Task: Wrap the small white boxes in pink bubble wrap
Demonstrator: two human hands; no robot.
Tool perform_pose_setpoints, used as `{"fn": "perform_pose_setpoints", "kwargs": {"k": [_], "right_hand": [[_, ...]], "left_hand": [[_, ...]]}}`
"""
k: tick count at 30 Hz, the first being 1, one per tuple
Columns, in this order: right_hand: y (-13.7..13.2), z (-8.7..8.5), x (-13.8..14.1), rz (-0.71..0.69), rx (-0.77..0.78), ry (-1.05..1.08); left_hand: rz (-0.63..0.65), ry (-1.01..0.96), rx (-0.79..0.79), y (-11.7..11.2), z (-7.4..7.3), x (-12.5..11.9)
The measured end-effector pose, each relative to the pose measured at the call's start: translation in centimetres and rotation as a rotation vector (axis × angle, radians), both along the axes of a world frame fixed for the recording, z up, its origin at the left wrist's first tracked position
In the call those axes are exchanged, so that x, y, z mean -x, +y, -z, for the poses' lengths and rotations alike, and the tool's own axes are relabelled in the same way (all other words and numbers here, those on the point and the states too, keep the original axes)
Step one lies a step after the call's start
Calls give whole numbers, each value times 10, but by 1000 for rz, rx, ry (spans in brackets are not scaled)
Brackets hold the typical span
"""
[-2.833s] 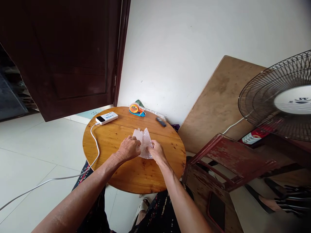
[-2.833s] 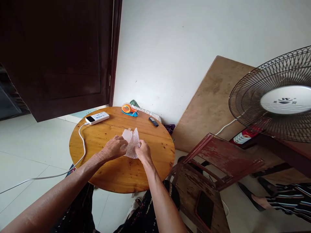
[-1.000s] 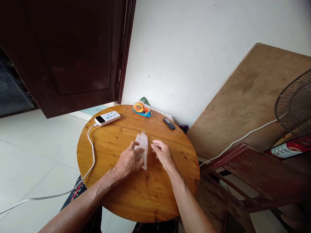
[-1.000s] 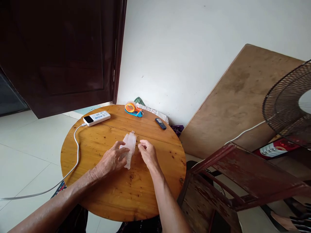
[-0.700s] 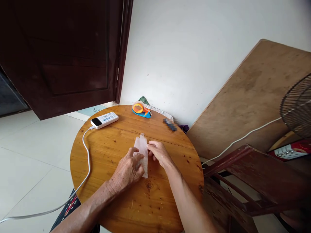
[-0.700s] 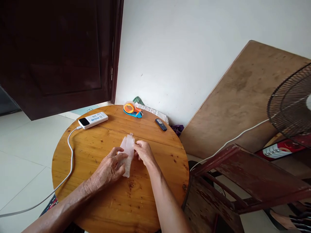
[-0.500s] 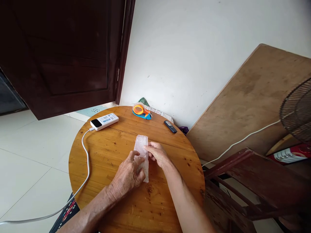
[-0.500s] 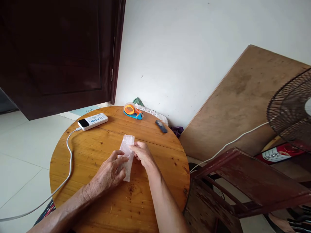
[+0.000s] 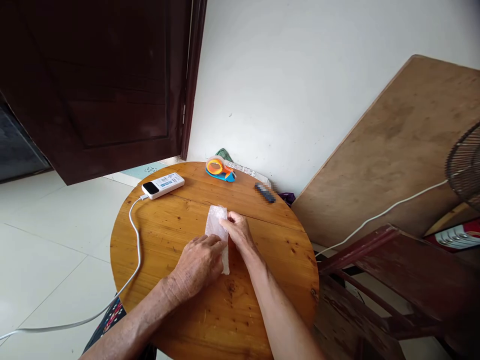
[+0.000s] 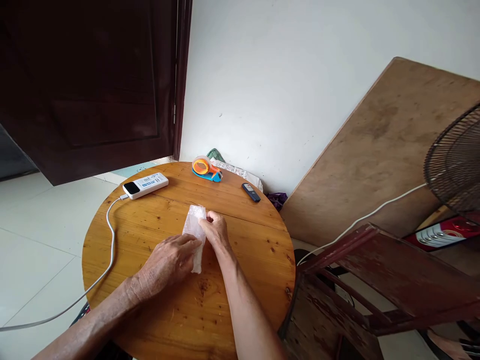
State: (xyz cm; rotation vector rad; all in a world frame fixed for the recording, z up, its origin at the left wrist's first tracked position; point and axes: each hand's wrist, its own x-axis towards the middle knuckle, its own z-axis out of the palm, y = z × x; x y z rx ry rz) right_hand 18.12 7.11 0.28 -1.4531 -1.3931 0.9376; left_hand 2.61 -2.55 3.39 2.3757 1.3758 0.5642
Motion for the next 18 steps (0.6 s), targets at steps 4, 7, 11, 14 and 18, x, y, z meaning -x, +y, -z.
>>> {"fn": "perform_pose_setpoints", "kwargs": {"k": [4, 7, 11, 14, 18], "right_hand": [[-6, -11, 2, -77, 13, 76], [-13, -23, 3, -134, 25, 138], [-25, -42, 1, -228, 27, 201], [-38, -53, -2, -304, -13, 159], [-60, -59, -5, -323, -128, -27]], "left_hand": [[-76, -104, 84, 1, 5, -1], [-117, -171, 114, 3, 12, -1], [-179, -186, 104, 1, 14, -2], [-272, -138, 103, -5, 9, -3], [-412, -179, 97, -12, 6, -5]]}}
